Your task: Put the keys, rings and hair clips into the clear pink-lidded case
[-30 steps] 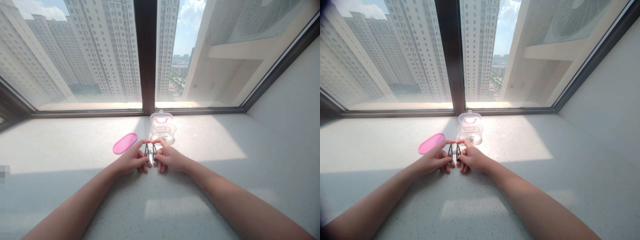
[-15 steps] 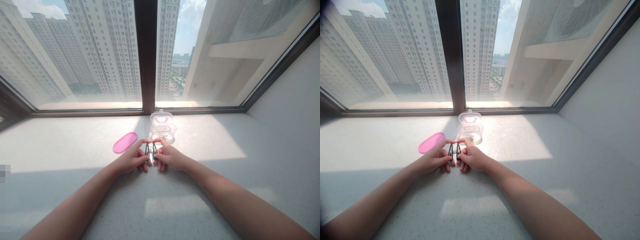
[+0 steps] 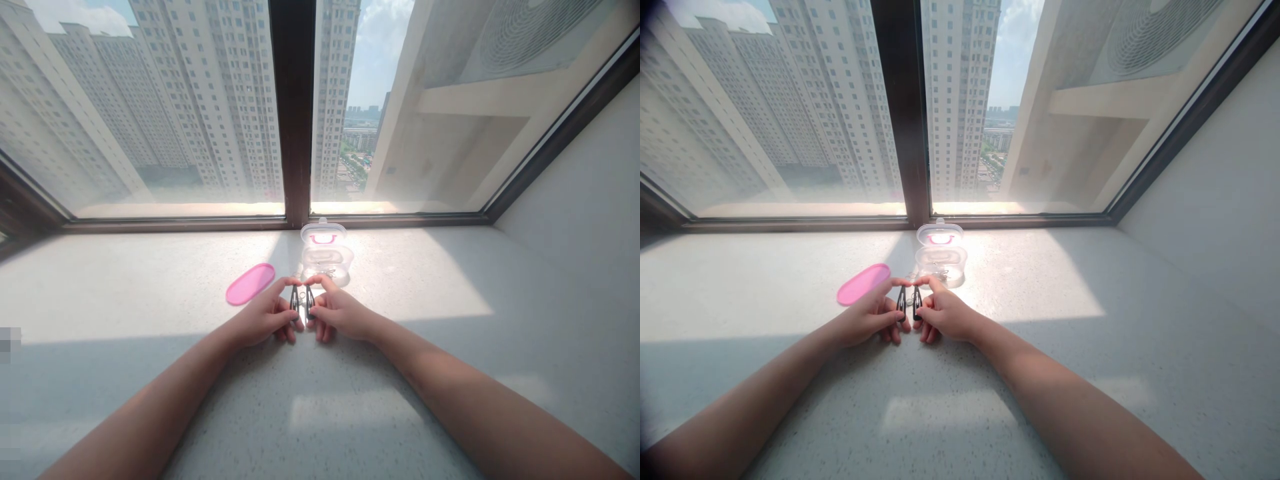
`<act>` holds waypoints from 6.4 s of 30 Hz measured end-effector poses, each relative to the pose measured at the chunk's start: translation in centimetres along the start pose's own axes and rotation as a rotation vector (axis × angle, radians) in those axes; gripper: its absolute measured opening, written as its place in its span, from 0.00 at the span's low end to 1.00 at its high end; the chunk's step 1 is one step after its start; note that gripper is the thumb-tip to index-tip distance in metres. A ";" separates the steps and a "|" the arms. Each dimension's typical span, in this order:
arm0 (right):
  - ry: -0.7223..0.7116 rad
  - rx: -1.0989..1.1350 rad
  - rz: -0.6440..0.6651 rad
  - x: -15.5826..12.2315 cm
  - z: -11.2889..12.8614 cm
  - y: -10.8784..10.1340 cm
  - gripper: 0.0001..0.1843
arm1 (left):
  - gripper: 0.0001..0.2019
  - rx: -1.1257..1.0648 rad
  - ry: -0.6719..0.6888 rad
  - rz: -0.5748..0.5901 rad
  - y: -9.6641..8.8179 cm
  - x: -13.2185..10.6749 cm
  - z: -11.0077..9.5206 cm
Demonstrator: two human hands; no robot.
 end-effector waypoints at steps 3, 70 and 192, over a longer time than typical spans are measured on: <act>-0.003 0.005 0.003 0.0 0.0 0.0 0.22 | 0.26 -0.005 0.000 0.002 0.0 0.0 0.1; -0.014 0.006 0.013 0.1 -0.2 0.1 0.23 | 0.27 -0.007 0.021 0.003 0.0 0.1 0.2; -0.170 -0.588 -0.872 1.6 -2.5 -10.0 0.11 | 0.28 1.070 -0.027 -0.744 -7.4 0.5 0.2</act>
Point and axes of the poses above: each hand's wrist, its own x-axis towards the middle knuckle, its own y-axis out of the palm, z = x × y, the point moved 3 cm from there along x, towards the middle knuckle, and after that the axes turned 14 degrees about -x, right-handed, at the moved point
